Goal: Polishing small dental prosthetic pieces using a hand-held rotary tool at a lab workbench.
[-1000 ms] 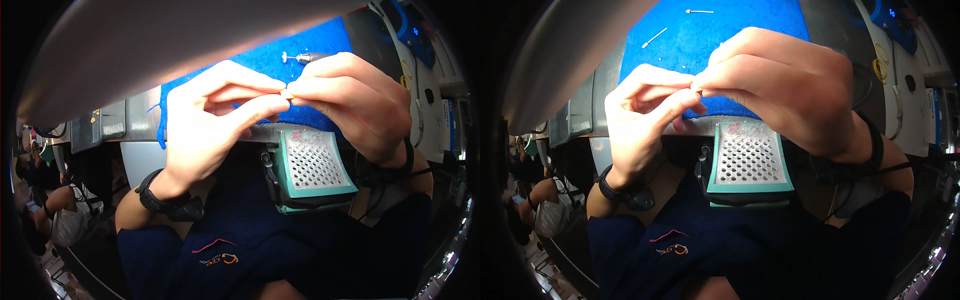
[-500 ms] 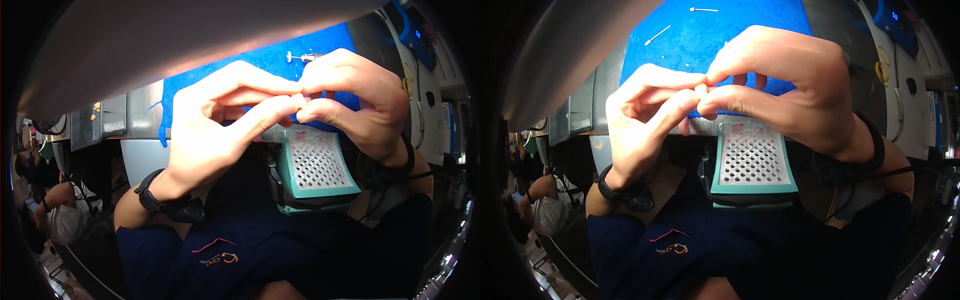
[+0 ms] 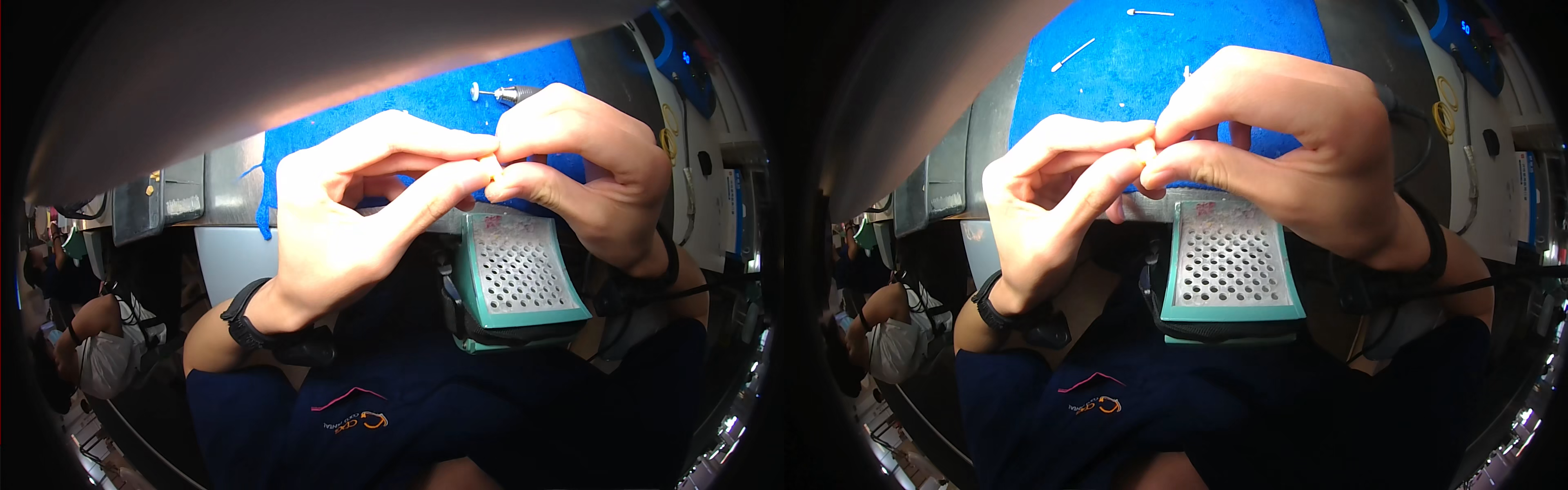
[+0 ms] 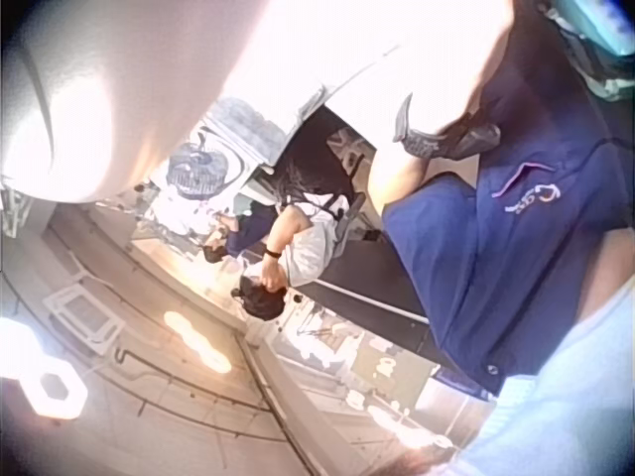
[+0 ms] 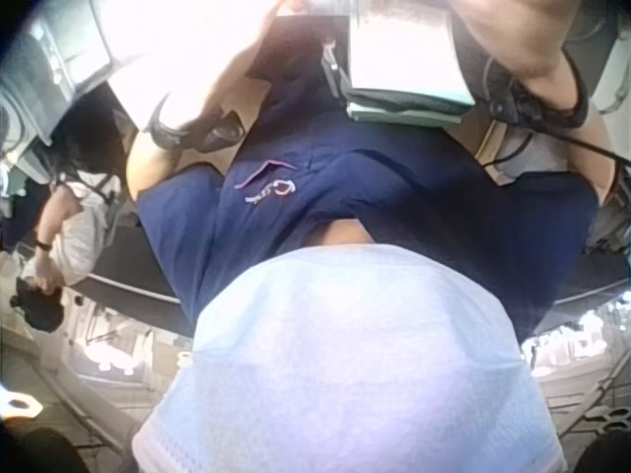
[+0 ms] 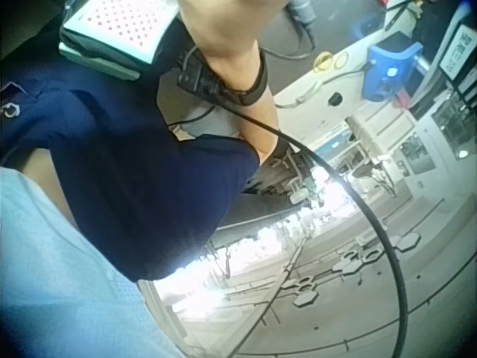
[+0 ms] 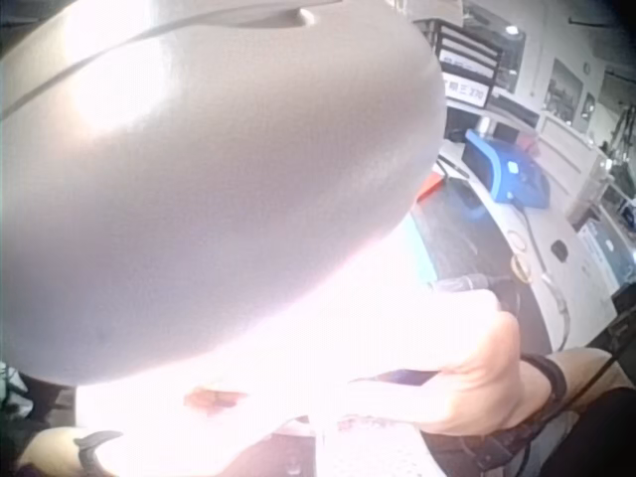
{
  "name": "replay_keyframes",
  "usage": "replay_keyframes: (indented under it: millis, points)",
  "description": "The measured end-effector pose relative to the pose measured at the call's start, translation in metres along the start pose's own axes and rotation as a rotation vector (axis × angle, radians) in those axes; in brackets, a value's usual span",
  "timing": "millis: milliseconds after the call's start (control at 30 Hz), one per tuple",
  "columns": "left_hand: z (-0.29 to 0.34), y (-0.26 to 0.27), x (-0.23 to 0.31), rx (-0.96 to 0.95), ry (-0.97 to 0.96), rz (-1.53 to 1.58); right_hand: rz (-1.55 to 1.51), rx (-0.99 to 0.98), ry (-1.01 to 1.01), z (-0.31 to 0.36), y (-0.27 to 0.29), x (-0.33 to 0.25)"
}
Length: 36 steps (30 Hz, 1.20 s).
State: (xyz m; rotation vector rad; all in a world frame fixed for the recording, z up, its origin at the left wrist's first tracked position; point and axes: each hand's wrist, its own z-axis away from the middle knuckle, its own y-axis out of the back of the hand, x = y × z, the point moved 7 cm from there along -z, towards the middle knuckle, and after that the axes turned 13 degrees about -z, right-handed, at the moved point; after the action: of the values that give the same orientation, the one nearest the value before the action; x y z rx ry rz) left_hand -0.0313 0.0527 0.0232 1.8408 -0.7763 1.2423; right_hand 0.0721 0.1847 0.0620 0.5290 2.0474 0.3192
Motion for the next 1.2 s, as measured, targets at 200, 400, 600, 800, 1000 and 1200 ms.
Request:
replay_keyframes:
  millis: [200, 400, 600, 800, 1000, 1200]
  points:
    - [0.0, -0.002, -0.001, -0.01, 0.046, 0.013, -0.037, 0.01, -0.054, 0.0, -0.002, 0.004]
    - [0.001, 0.0, -0.001, 0.005, 0.037, -0.06, -0.316, 0.095, -0.321, 0.008, -0.011, 0.017]
    - [0.001, -0.005, -0.005, -0.011, 0.005, 0.01, -0.387, 0.071, -0.415, 0.01, -0.014, 0.022]
    - [0.001, -0.006, -0.003, -0.056, 0.002, 0.018, -0.346, 0.066, -0.402, 0.01, -0.014, 0.016]
    - [0.0, -0.005, -0.002, 0.014, 0.079, 0.007, -0.387, 0.087, -0.408, 0.01, -0.014, 0.017]
    - [0.0, -0.006, -0.004, -0.073, 0.08, 0.026, -0.385, 0.1, -0.359, 0.009, -0.012, 0.016]
